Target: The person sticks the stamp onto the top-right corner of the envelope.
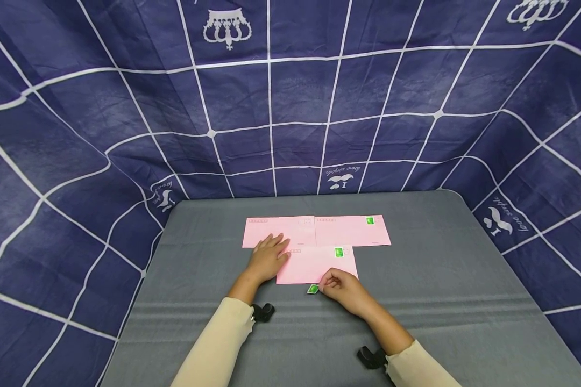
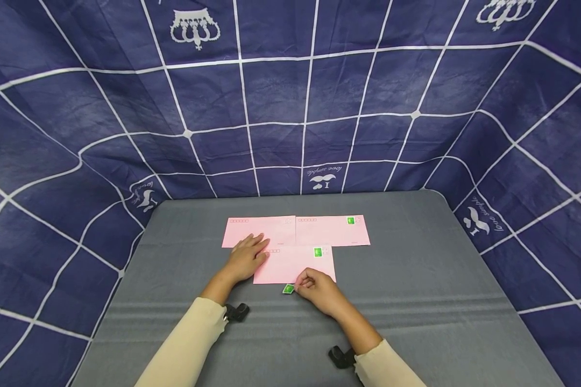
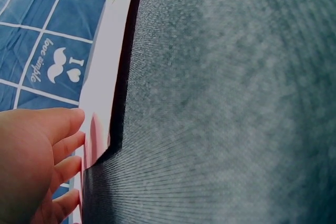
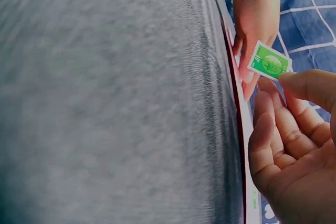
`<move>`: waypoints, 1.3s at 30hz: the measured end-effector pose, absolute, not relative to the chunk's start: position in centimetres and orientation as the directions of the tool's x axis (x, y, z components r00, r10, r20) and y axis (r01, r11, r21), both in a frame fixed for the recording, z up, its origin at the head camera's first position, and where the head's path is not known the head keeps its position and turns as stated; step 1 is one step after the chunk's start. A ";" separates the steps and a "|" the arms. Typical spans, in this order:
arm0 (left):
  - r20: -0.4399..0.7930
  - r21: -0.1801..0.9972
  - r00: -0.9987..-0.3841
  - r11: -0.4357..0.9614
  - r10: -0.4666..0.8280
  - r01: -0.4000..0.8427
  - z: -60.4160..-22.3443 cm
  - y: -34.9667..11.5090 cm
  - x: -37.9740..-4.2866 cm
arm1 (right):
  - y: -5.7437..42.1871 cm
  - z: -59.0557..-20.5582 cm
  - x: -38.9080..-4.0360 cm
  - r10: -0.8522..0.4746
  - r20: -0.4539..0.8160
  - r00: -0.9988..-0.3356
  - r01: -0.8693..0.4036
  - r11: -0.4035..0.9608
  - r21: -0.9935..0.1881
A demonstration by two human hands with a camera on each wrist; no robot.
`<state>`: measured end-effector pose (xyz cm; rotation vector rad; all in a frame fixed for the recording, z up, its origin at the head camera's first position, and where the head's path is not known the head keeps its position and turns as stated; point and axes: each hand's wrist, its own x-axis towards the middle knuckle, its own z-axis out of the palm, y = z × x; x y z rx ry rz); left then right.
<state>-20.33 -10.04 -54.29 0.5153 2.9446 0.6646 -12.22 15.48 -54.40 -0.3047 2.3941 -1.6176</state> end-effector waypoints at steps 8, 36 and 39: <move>0.000 0.433 -0.939 0.846 0.343 0.309 -54.2 -10.0 -20.2 | 15.4 -53.7 -12.8 -0.264 -0.035 -0.964 -0.058 0.336 -0.940; 0.005 0.439 -0.939 0.843 0.344 0.311 -54.0 -10.1 -20.2 | 15.5 -52.7 -14.4 -0.228 0.007 -0.974 -0.070 0.269 -0.961; 0.005 0.437 -0.939 0.844 0.344 0.312 -54.1 -10.1 -20.2 | 15.5 -52.7 -14.5 -0.219 0.019 -0.976 -0.077 0.258 -0.963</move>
